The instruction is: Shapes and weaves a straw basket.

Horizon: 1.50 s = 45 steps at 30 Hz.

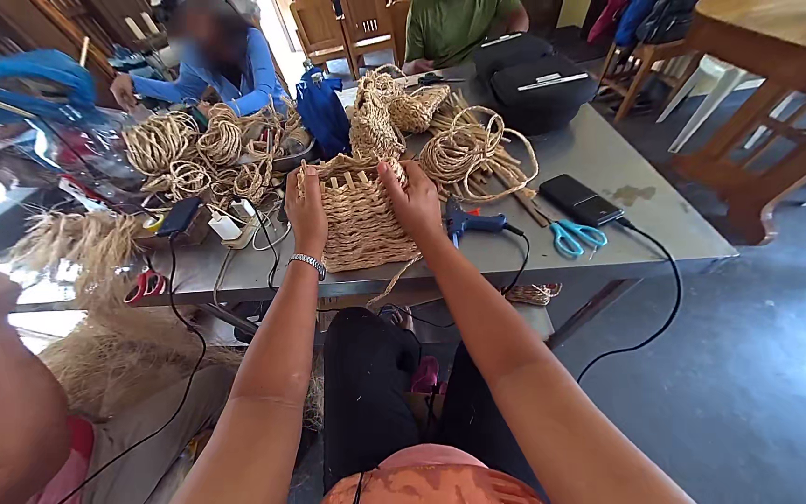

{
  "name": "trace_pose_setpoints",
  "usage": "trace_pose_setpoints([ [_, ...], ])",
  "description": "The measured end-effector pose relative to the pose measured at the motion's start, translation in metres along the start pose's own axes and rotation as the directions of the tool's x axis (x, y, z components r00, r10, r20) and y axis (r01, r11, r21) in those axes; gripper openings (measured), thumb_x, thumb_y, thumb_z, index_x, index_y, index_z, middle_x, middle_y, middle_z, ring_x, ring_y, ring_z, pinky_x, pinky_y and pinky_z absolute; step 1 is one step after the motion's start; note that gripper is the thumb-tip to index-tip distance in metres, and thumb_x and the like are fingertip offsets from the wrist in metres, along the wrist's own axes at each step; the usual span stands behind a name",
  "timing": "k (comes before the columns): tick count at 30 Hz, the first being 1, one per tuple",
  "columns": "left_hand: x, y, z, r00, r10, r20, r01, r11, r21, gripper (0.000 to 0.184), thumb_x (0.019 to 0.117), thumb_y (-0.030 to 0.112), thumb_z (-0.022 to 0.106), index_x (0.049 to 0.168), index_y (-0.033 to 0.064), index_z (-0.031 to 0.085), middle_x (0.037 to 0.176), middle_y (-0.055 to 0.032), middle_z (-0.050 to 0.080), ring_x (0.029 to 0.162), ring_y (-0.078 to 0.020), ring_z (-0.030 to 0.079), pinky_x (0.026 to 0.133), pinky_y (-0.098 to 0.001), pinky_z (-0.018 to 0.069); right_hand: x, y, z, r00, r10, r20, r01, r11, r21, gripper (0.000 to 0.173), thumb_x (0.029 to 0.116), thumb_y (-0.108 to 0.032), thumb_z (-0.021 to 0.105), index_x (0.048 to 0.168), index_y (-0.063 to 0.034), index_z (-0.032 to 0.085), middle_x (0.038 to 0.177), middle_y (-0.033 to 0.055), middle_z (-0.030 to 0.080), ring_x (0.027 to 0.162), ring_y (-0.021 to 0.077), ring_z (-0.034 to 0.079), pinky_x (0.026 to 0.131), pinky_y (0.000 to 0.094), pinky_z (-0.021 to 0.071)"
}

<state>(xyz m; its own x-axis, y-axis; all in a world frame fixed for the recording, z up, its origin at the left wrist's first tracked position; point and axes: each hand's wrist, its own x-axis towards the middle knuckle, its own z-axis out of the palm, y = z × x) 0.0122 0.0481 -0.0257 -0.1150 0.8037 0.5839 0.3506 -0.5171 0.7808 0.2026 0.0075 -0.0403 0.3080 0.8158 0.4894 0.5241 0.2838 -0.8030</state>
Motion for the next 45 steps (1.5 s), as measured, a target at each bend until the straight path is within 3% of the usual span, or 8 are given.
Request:
trace_pose_setpoints([
  [5, 0.006, -0.005, -0.002, 1.000, -0.005, 0.022, 0.005, 1.000, -0.003, 0.051, 0.1067, 0.046, 0.038, 0.132, 0.0079, 0.060, 0.125, -0.0088, 0.064, 0.118, -0.0119, 0.059, 0.104, -0.0349, 0.0455, 0.000, 0.000, 0.006, 0.999, -0.015, -0.049, 0.013, 0.999, -0.036, 0.072, 0.0987, -0.071, 0.040, 0.123, -0.0088, 0.068, 0.115, 0.0128, 0.071, 0.109, 0.0277, 0.068, 0.094, 0.0538, 0.0533],
  [10, 0.023, -0.014, -0.001, 0.994, -0.001, 0.105, 0.004, 0.999, -0.032, 0.054, 0.1063, 0.046, 0.037, 0.137, 0.0053, 0.057, 0.129, -0.0121, 0.063, 0.120, -0.0145, 0.058, 0.106, -0.0375, 0.0448, 0.005, 0.000, 0.016, 0.994, 0.002, -0.113, -0.014, 0.995, -0.101, 0.071, 0.0995, -0.070, 0.039, 0.126, -0.0104, 0.067, 0.118, 0.0124, 0.071, 0.111, 0.0275, 0.068, 0.094, 0.0525, 0.0536],
  [18, 0.038, -0.025, 0.005, 0.990, 0.027, 0.135, -0.008, 0.991, -0.136, 0.049, 0.1070, 0.044, 0.039, 0.133, 0.0075, 0.059, 0.121, -0.0058, 0.064, 0.113, -0.0073, 0.060, 0.101, -0.0312, 0.0478, 0.008, -0.001, 0.026, 0.984, 0.021, -0.180, -0.045, 0.990, -0.134, 0.071, 0.0991, -0.071, 0.039, 0.127, -0.0118, 0.067, 0.119, 0.0109, 0.070, 0.112, 0.0264, 0.067, 0.093, 0.0515, 0.0539],
  [30, 0.038, -0.025, 0.004, 0.991, 0.027, 0.130, -0.008, 0.990, -0.144, 0.047, 0.1071, 0.042, 0.039, 0.132, 0.0070, 0.059, 0.118, -0.0056, 0.064, 0.110, -0.0066, 0.060, 0.098, -0.0296, 0.0482, 0.008, 0.000, 0.027, 0.984, 0.010, -0.177, -0.033, 0.992, -0.125, 0.072, 0.0988, -0.072, 0.039, 0.125, -0.0108, 0.067, 0.117, 0.0109, 0.071, 0.112, 0.0264, 0.067, 0.094, 0.0518, 0.0530],
  [36, 0.037, -0.022, 0.000, 0.983, 0.013, 0.181, 0.019, 0.985, -0.172, 0.050, 0.1068, 0.043, 0.040, 0.136, 0.0066, 0.056, 0.127, -0.0079, 0.062, 0.116, -0.0080, 0.059, 0.102, -0.0302, 0.0473, 0.007, 0.000, 0.027, 0.983, -0.001, -0.182, -0.022, 0.992, -0.123, 0.070, 0.0997, -0.070, 0.039, 0.124, -0.0111, 0.067, 0.116, 0.0104, 0.071, 0.110, 0.0257, 0.067, 0.092, 0.0514, 0.0533],
  [40, 0.037, -0.023, 0.003, 0.987, 0.019, 0.159, 0.007, 0.986, -0.164, 0.049, 0.1072, 0.041, 0.039, 0.135, 0.0045, 0.058, 0.123, -0.0095, 0.064, 0.113, -0.0104, 0.061, 0.101, -0.0328, 0.0489, 0.006, -0.001, 0.025, 0.985, -0.005, -0.173, -0.019, 0.991, -0.135, 0.071, 0.1005, -0.069, 0.039, 0.125, -0.0088, 0.067, 0.119, 0.0125, 0.070, 0.113, 0.0272, 0.067, 0.095, 0.0518, 0.0521],
  [45, 0.039, -0.027, 0.003, 0.990, 0.036, 0.138, -0.011, 0.984, -0.179, 0.047, 0.1073, 0.041, 0.040, 0.130, 0.0069, 0.061, 0.120, -0.0065, 0.066, 0.112, -0.0089, 0.062, 0.100, -0.0323, 0.0496, 0.006, -0.002, 0.027, 0.981, -0.026, -0.194, -0.003, 0.989, -0.149, 0.071, 0.1004, -0.069, 0.039, 0.123, -0.0086, 0.068, 0.115, 0.0117, 0.071, 0.109, 0.0262, 0.068, 0.092, 0.0500, 0.0536],
])
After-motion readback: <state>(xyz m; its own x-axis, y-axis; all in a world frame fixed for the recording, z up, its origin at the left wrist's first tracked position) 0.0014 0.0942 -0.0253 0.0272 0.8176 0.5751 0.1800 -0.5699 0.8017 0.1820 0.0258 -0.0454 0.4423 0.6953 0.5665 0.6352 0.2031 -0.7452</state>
